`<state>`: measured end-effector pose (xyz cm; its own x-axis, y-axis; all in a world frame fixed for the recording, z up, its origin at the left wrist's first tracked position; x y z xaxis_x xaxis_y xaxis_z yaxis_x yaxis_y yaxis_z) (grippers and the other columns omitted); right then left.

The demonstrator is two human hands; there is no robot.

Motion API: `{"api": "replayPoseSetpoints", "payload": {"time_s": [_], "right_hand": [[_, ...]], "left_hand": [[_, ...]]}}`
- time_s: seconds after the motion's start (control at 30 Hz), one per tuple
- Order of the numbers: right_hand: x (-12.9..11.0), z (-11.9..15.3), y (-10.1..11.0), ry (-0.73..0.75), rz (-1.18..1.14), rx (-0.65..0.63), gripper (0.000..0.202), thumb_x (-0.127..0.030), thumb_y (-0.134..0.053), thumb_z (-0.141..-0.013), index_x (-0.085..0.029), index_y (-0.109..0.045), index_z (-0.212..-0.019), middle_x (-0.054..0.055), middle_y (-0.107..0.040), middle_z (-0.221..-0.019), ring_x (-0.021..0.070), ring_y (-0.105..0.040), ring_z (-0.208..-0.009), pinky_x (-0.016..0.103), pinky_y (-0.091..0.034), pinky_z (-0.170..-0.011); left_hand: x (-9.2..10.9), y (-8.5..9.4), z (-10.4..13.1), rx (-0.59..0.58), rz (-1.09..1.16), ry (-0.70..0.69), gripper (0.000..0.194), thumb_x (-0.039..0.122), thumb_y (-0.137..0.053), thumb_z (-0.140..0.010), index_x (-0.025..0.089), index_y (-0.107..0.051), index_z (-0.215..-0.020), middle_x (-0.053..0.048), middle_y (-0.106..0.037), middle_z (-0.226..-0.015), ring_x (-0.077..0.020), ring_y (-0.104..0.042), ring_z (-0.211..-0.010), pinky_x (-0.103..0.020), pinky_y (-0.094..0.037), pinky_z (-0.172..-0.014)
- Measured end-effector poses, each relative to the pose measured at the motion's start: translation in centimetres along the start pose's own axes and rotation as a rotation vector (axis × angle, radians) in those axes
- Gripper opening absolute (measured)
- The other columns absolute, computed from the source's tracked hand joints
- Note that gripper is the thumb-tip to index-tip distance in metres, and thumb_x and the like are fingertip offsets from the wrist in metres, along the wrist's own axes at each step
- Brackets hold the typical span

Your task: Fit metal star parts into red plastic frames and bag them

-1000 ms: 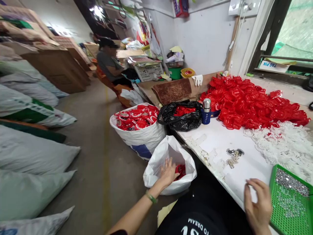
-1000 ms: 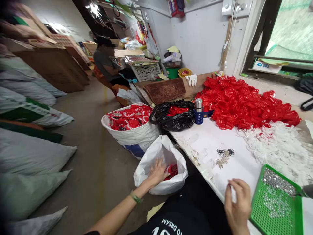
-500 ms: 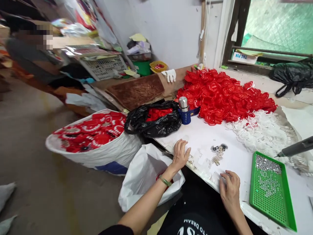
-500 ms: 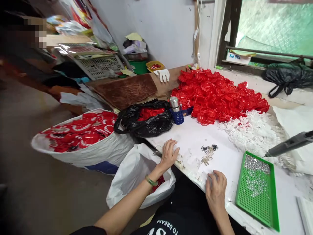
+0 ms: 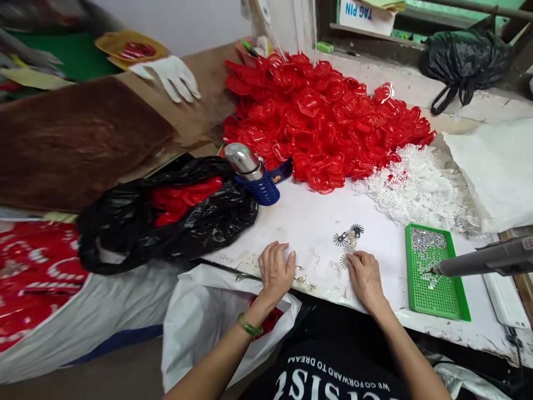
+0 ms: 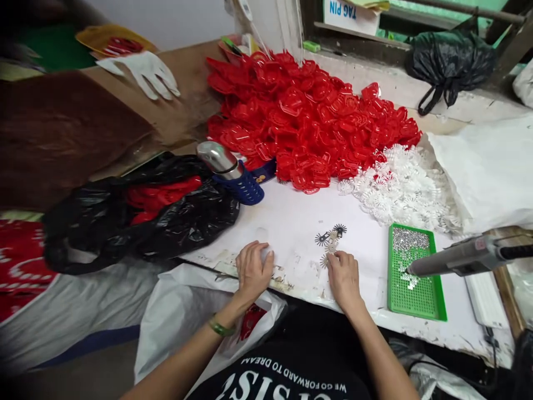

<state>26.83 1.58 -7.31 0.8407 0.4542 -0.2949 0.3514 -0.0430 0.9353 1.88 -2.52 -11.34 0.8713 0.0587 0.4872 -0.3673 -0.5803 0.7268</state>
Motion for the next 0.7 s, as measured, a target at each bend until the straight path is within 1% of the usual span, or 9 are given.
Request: {"api": "replayPoseSetpoints", "payload": {"time_s": [0.07,0.17,0.27,0.37,0.47,0.53,0.6,0.67,0.7], "right_hand": [[0.2,-0.3,0.1,-0.004,-0.042,0.013,0.028,-0.02,-0.043,-0.096,-0.019,-0.064,-0.115,0.011,-0.063,-0.106,0.0225,-0.055,-0.095,0.038,-0.047,-0.084],[0.9,-0.9,0.9,0.008,-0.17,0.083,0.028,-0.022,-0.04,-0.098,-0.017,-0.065,-0.109,0.01,-0.063,-0.099,0.0205,-0.055,-0.09,0.036,-0.048,-0.083],[1.8,-1.9,1.9,0.019,-0.256,0.169,0.027,-0.024,-0.04,-0.098,-0.017,-0.065,-0.108,0.01,-0.063,-0.101,0.0204,-0.055,-0.094,0.035,-0.048,-0.086],[2.8,-2.8,2.4,0.0,-0.255,0.182,0.028,-0.025,-0.041,-0.097,-0.016,-0.065,-0.107,0.011,-0.062,-0.1,0.0215,-0.054,-0.095,0.036,-0.047,-0.087],[3.9,-3.4,2.5,-0.068,-0.279,0.193,0.031,-0.027,-0.039,-0.096,-0.014,-0.065,-0.108,0.012,-0.062,-0.1,0.0227,-0.054,-0.096,0.039,-0.046,-0.09],[4.4,-3.9,2.4,-0.12,-0.265,0.2,0.033,-0.027,-0.042,-0.094,-0.014,-0.063,-0.115,0.015,-0.061,-0.111,0.0255,-0.053,-0.104,0.044,-0.044,-0.095],[4.4,-4.7,2.0,-0.139,-0.197,0.181,0.04,-0.028,-0.048,-0.089,-0.016,-0.059,-0.126,0.018,-0.052,-0.131,0.0324,-0.046,-0.119,0.053,-0.04,-0.099],[4.0,-5.7,1.4,-0.097,-0.12,0.142,0.049,-0.032,-0.054,-0.086,-0.02,-0.054,-0.133,0.019,-0.038,-0.147,0.0403,-0.033,-0.132,0.06,-0.034,-0.101],[3.7,-6.2,1.0,-0.056,-0.095,0.118,0.051,-0.034,-0.056,-0.085,-0.021,-0.054,-0.134,0.019,-0.035,-0.149,0.0428,-0.028,-0.135,0.062,-0.032,-0.101]], "left_hand": [[-0.1,-0.1,0.1,0.008,0.01,0.02,0.026,0.033,-0.044,-0.095,0.015,-0.057,-0.109,-0.017,-0.063,-0.109,-0.0312,-0.051,-0.117,-0.047,-0.036,-0.1],[-0.3,-0.3,0.3,0.044,0.007,0.067,0.026,0.035,-0.045,-0.094,0.016,-0.058,-0.107,-0.017,-0.062,-0.108,-0.0314,-0.052,-0.116,-0.048,-0.036,-0.099],[-0.4,-0.5,0.5,0.098,-0.001,0.108,0.026,0.035,-0.044,-0.094,0.016,-0.058,-0.103,-0.017,-0.062,-0.107,-0.0311,-0.052,-0.113,-0.048,-0.037,-0.098],[-0.3,-0.7,0.4,0.143,-0.01,0.136,0.024,0.033,-0.044,-0.093,0.016,-0.058,-0.1,-0.016,-0.063,-0.102,-0.0299,-0.053,-0.108,-0.046,-0.038,-0.096],[0.2,-0.8,0.2,0.156,-0.051,0.145,0.021,0.031,-0.044,-0.092,0.016,-0.057,-0.097,-0.015,-0.063,-0.096,-0.03,-0.053,-0.102,-0.045,-0.039,-0.093],[0.6,-0.9,0.0,0.153,-0.081,0.138,0.019,0.03,-0.045,-0.092,0.016,-0.057,-0.097,-0.014,-0.063,-0.095,-0.0303,-0.053,-0.101,-0.045,-0.039,-0.092],[1.0,-1.0,-0.3,0.158,-0.105,0.133,0.018,0.029,-0.046,-0.091,0.016,-0.057,-0.098,-0.014,-0.063,-0.094,-0.03,-0.053,-0.099,-0.044,-0.039,-0.091],[1.2,-1.1,-0.6,0.172,-0.129,0.131,0.018,0.029,-0.048,-0.09,0.016,-0.057,-0.099,-0.013,-0.063,-0.092,-0.0292,-0.054,-0.098,-0.043,-0.04,-0.09],[1.3,-1.1,-0.8,0.177,-0.141,0.13,0.019,0.029,-0.049,-0.09,0.016,-0.057,-0.099,-0.012,-0.063,-0.092,-0.0288,-0.054,-0.097,-0.042,-0.041,-0.09]]}}
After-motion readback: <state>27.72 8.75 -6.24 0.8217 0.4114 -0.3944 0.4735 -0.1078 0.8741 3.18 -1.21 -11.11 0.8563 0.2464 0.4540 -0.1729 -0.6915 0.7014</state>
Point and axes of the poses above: each hand's wrist, its own z-axis away from the middle knuckle, its own y-axis out of the back of the hand, x = y × z, the point moved 3 cm from there along -z, towards the middle knuckle
